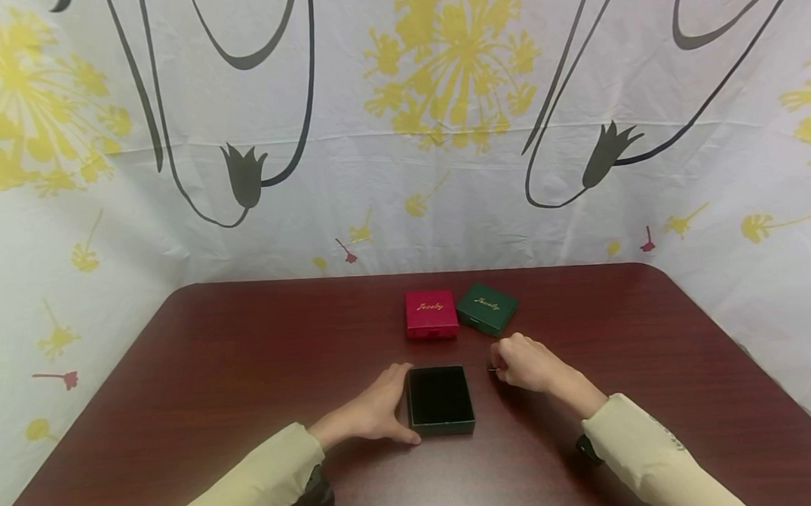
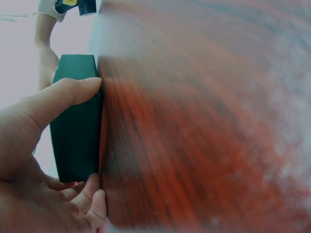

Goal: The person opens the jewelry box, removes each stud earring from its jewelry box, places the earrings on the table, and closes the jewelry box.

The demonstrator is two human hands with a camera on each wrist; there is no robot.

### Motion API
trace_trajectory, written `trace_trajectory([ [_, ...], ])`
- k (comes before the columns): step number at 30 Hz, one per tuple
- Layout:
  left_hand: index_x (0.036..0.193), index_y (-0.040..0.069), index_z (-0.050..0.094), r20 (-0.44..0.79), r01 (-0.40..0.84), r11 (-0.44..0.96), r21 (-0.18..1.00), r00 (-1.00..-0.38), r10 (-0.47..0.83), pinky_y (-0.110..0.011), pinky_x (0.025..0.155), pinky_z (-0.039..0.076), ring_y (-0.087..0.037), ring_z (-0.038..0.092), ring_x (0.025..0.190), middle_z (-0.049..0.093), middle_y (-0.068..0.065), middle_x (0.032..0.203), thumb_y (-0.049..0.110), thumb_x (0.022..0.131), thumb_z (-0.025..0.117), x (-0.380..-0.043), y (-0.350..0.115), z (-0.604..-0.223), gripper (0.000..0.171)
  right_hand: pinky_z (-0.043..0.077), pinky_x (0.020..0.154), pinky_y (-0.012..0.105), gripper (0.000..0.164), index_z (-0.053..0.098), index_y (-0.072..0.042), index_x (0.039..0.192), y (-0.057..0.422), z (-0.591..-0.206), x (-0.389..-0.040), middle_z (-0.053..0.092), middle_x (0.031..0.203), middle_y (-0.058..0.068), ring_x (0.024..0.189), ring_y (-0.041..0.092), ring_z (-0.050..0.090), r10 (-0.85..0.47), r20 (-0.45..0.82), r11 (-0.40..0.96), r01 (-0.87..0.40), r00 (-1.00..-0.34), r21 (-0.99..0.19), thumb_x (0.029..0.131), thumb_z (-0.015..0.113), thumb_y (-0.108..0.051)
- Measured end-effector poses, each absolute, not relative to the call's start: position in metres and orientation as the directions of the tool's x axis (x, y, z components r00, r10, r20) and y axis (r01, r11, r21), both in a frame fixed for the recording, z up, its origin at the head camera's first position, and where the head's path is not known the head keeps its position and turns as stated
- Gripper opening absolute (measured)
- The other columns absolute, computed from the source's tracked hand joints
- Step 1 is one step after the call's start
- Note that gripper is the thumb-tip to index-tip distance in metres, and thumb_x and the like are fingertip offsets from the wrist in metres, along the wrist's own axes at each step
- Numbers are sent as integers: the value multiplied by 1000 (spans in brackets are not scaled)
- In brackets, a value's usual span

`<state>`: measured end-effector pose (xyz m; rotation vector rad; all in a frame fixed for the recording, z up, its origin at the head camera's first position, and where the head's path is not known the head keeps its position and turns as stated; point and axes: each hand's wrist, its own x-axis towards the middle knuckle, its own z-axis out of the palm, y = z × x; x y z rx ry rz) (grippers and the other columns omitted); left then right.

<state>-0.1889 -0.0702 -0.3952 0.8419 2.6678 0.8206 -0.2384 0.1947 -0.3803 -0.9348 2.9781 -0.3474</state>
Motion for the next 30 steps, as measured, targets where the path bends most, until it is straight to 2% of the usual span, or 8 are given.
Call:
trace_trajectory([
  [11, 131, -10, 24, -42, 455, 682, 572, -815, 578, -44, 99, 30, -32, 32, 123, 34, -22, 131, 25, 60, 81, -189, -70, -396, 97, 35, 44, 23, 14, 56, -10, 68, 193, -377, -236, 43, 55, -5, 50, 8, 42, -551, 64, 806, -551, -832, -218, 70, 69, -5],
  [18, 131, -10, 25, -31, 463, 681, 566, -814, 579, -44, 99, 30, -32, 32, 123, 35, -21, 129, 25, 60, 81, -189, -70, -397, 97, 39, 47, 23, 13, 57, -11, 70, 192, -370, -239, 53, 63, -4, 55, 7, 48, -559, 130, 791, -573, -819, -214, 72, 70, -11],
  [24, 131, -10, 24, -39, 459, 687, 564, -816, 577, -43, 99, 31, -31, 32, 122, 35, -21, 129, 25, 60, 81, -190, -70, -398, 97, 43, 51, 25, 8, 61, -8, 77, 193, -366, -244, 55, 73, 0, 62, 11, 52, -543, 200, 792, -577, -815, -201, 75, 68, -12],
  [30, 131, -9, 24, -38, 462, 688, 560, -815, 578, -42, 98, 32, -30, 34, 121, 36, -19, 128, 26, 60, 81, -190, -70, -398, 97, 48, 56, 30, 20, 61, 1, 90, 193, -365, -251, 57, 81, 10, 67, 18, 57, -520, 242, 798, -567, -819, -203, 77, 67, -12],
])
